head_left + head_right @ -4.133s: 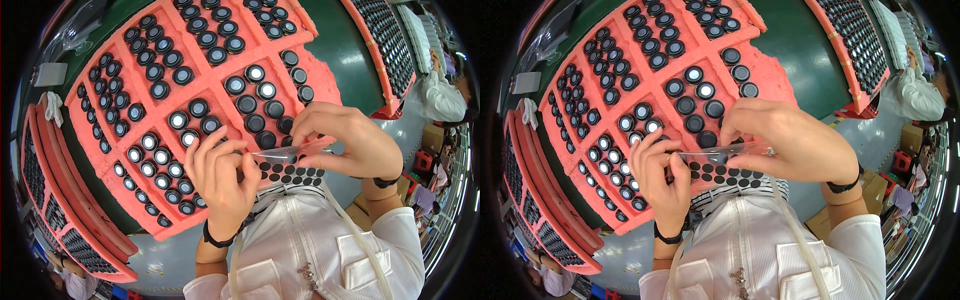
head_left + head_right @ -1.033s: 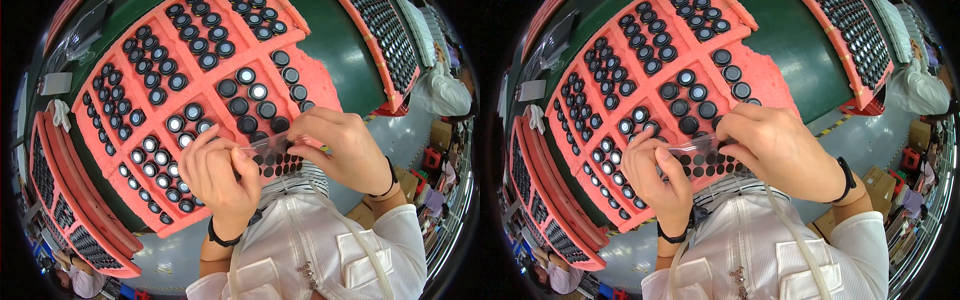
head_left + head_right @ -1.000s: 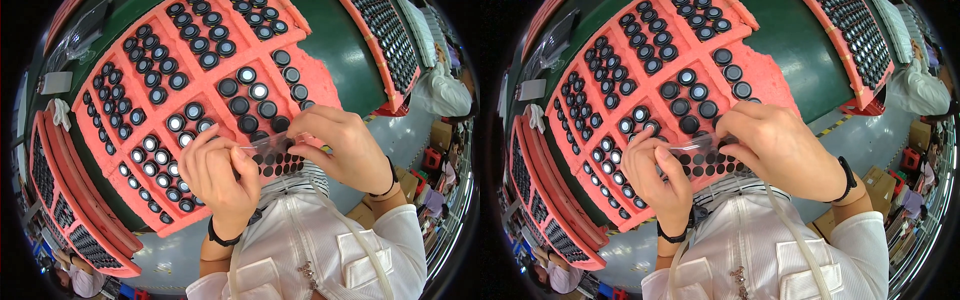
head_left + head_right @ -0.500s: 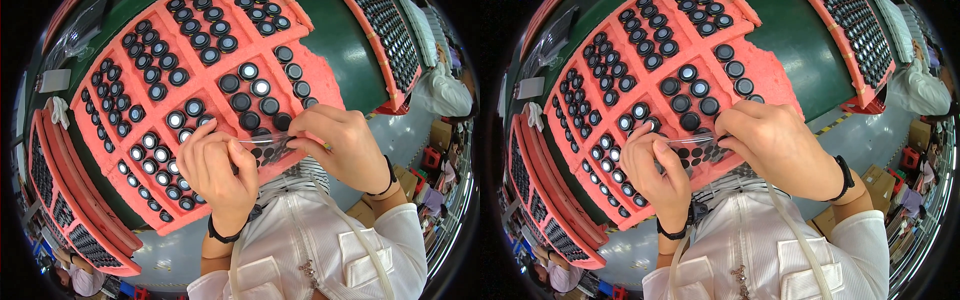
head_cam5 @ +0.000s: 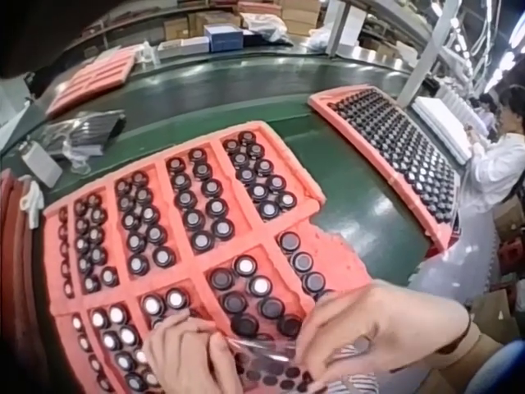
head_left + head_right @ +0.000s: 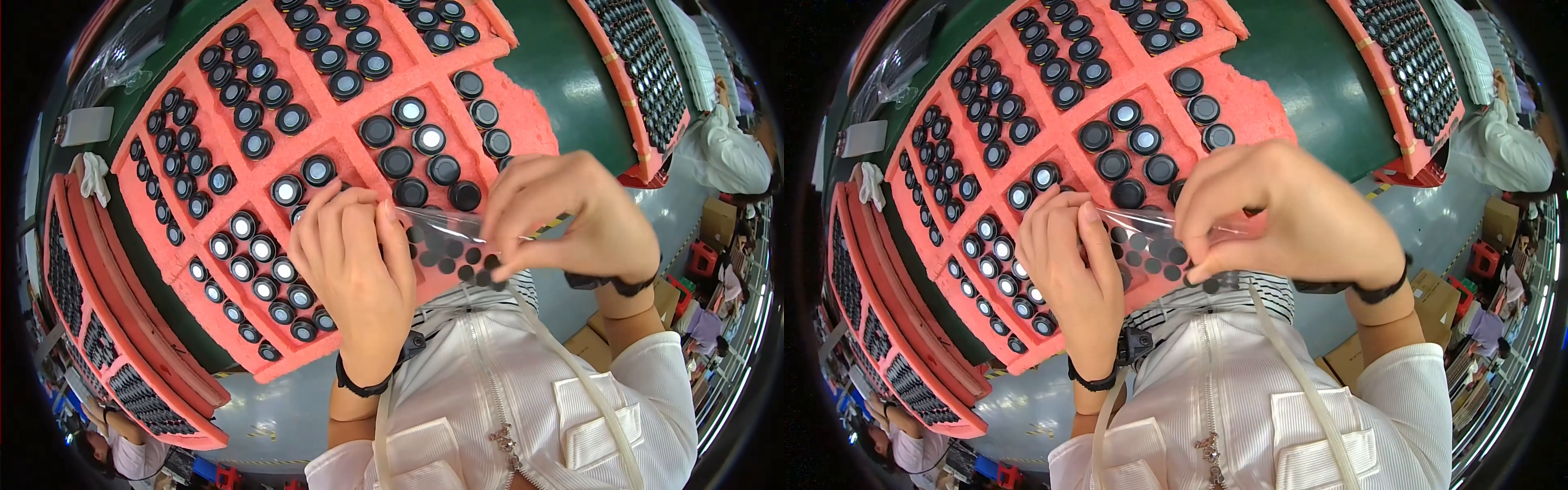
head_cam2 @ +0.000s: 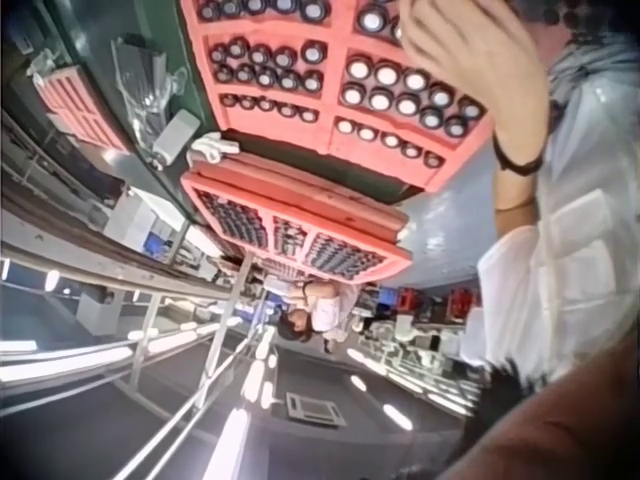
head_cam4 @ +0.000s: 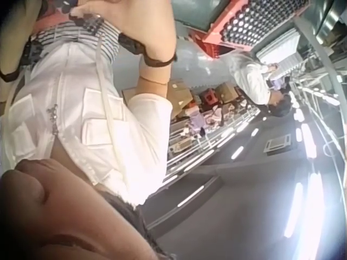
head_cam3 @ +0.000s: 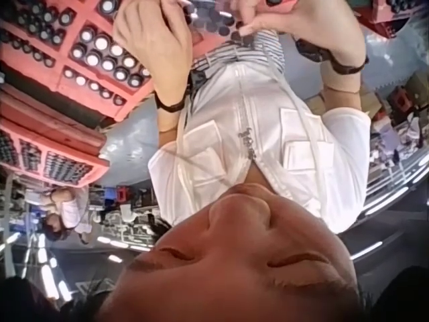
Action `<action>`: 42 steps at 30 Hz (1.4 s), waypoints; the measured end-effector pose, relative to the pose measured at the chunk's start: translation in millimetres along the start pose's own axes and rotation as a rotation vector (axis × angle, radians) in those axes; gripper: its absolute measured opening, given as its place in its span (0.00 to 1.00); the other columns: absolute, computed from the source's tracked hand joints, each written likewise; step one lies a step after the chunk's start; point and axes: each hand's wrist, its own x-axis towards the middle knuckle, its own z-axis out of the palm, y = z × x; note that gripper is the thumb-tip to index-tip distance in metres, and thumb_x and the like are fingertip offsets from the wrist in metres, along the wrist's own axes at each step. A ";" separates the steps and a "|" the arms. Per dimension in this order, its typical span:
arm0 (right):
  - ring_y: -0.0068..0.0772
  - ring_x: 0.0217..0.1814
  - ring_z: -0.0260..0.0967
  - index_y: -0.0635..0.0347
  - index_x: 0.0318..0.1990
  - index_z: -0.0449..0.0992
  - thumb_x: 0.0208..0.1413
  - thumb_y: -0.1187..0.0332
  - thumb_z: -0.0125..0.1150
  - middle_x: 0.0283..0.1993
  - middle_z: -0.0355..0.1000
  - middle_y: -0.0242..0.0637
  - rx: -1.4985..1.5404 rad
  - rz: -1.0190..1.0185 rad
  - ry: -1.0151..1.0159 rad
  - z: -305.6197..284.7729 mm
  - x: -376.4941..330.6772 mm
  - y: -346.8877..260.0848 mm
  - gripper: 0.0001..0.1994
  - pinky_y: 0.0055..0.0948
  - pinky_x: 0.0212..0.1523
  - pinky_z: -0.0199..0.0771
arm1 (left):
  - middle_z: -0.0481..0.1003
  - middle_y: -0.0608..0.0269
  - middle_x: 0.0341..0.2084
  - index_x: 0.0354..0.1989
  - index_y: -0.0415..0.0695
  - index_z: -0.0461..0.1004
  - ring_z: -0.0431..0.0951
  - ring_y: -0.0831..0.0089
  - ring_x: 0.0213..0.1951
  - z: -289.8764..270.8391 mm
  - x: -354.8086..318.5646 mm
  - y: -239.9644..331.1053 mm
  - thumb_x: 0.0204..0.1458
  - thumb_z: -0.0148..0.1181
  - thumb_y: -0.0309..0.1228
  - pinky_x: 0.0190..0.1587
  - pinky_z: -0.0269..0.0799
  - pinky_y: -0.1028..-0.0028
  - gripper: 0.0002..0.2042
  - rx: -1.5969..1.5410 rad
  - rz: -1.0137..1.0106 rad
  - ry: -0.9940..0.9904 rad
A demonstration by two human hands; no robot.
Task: Manually picking small electronic components from a strip and placing them into a foam sorting tray.
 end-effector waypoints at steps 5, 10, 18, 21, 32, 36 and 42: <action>0.29 0.38 0.75 0.65 0.30 0.83 0.47 0.71 0.77 0.38 0.80 0.35 0.040 -0.010 0.095 -16.6 25.0 32.8 0.08 0.25 0.39 0.73 | 0.76 0.57 0.54 0.38 0.38 0.74 0.69 0.51 0.63 -3.2 3.6 2.0 0.60 0.61 0.27 0.65 0.56 0.47 0.06 -0.170 0.114 -0.213; 0.25 0.35 0.73 0.66 0.32 0.82 0.51 0.72 0.74 0.43 0.79 0.37 -0.070 0.147 0.221 6.8 48.5 44.1 0.07 0.24 0.36 0.73 | 0.74 0.56 0.60 0.37 0.38 0.73 0.64 0.49 0.67 11.5 4.4 7.7 0.60 0.62 0.28 0.68 0.51 0.41 0.06 -0.089 0.169 -0.260; 0.24 0.32 0.71 0.67 0.31 0.81 0.52 0.72 0.69 0.43 0.79 0.36 -0.079 0.088 0.255 14.6 56.3 48.4 0.06 0.26 0.32 0.73 | 0.72 0.57 0.61 0.35 0.39 0.73 0.62 0.49 0.69 14.5 5.2 7.4 0.59 0.63 0.29 0.68 0.48 0.35 0.07 -0.090 0.167 -0.256; 0.25 0.32 0.72 0.67 0.31 0.81 0.51 0.72 0.70 0.42 0.79 0.36 -0.128 0.051 0.255 16.6 58.0 48.3 0.06 0.26 0.32 0.73 | 0.72 0.57 0.61 0.35 0.39 0.72 0.63 0.49 0.69 14.4 5.7 6.8 0.58 0.64 0.29 0.67 0.49 0.34 0.08 -0.086 0.174 -0.261; 0.32 0.34 0.73 0.64 0.42 0.79 0.50 0.73 0.72 0.42 0.78 0.37 -0.255 -0.026 0.295 20.5 53.5 47.5 0.12 0.28 0.36 0.75 | 0.73 0.58 0.58 0.35 0.39 0.73 0.64 0.49 0.68 16.1 6.1 7.0 0.58 0.64 0.29 0.67 0.51 0.35 0.07 -0.086 0.175 -0.230; 0.35 0.37 0.76 0.62 0.52 0.75 0.50 0.72 0.74 0.42 0.78 0.38 -0.208 -0.030 0.236 15.4 32.8 28.6 0.21 0.30 0.39 0.77 | 0.76 0.58 0.52 0.34 0.39 0.73 0.67 0.50 0.65 10.0 5.0 5.0 0.58 0.63 0.28 0.65 0.54 0.39 0.06 -0.116 0.147 -0.155; 0.37 0.43 0.80 0.64 0.57 0.71 0.52 0.73 0.75 0.44 0.78 0.40 -0.085 0.137 -0.040 11.5 -14.1 -25.6 0.25 0.33 0.46 0.80 | 0.78 0.59 0.42 0.32 0.39 0.73 0.74 0.51 0.57 5.4 5.6 5.0 0.58 0.61 0.27 0.63 0.59 0.47 0.06 -0.229 0.113 -0.054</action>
